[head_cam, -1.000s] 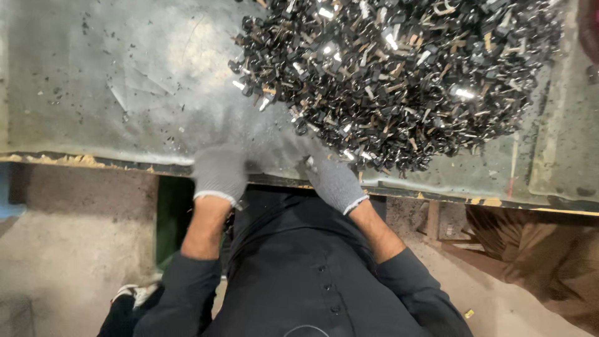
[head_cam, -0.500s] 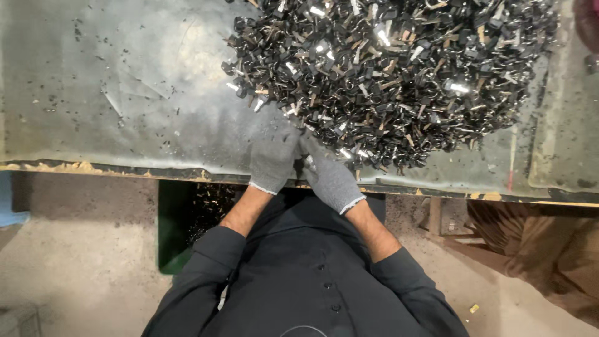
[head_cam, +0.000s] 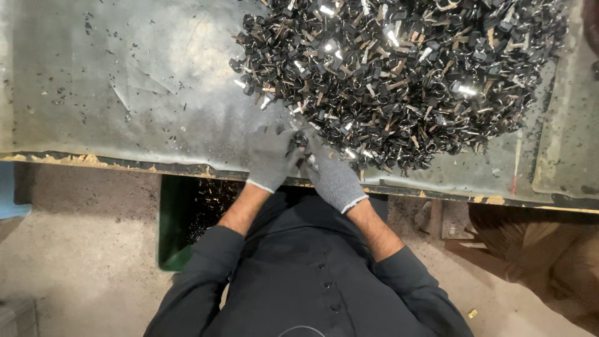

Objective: The person, wearing gloves, sits at a workbench and sorts through a large pile of small black metal components, picking up individual pieces, handling them, and dropping selected pieces into a green bin below the table. The sorting continues steadily throughout the episode.

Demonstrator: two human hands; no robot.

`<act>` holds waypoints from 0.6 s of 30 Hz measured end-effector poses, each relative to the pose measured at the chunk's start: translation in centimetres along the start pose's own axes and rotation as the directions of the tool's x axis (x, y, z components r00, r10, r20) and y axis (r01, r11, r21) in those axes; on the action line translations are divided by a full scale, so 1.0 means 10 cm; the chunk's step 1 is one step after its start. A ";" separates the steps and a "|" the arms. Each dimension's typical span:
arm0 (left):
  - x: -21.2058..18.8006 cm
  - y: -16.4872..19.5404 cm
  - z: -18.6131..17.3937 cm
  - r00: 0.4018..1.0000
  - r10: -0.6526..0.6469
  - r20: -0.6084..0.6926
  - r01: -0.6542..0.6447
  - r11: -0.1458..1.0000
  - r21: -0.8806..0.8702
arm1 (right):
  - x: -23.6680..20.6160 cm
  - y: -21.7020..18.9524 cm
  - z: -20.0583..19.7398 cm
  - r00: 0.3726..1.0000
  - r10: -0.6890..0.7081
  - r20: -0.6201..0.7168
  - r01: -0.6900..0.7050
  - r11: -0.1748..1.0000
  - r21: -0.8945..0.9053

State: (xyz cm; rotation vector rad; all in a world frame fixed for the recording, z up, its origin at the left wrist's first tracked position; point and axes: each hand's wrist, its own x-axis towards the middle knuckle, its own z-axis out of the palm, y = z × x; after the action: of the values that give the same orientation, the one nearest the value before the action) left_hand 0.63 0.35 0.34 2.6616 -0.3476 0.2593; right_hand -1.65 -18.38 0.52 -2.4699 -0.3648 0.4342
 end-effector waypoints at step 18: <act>0.27 0.14 0.01 0.966 -0.030 0.257 0.083 0.977 -0.197 | 0.16 -0.14 -0.15 0.991 0.092 0.098 -0.084 0.992 -0.090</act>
State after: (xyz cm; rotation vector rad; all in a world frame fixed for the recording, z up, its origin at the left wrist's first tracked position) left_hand 2.77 -1.47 1.46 2.4949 -0.3555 -0.1306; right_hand 0.17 -17.48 2.21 -2.5607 -0.3228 0.5949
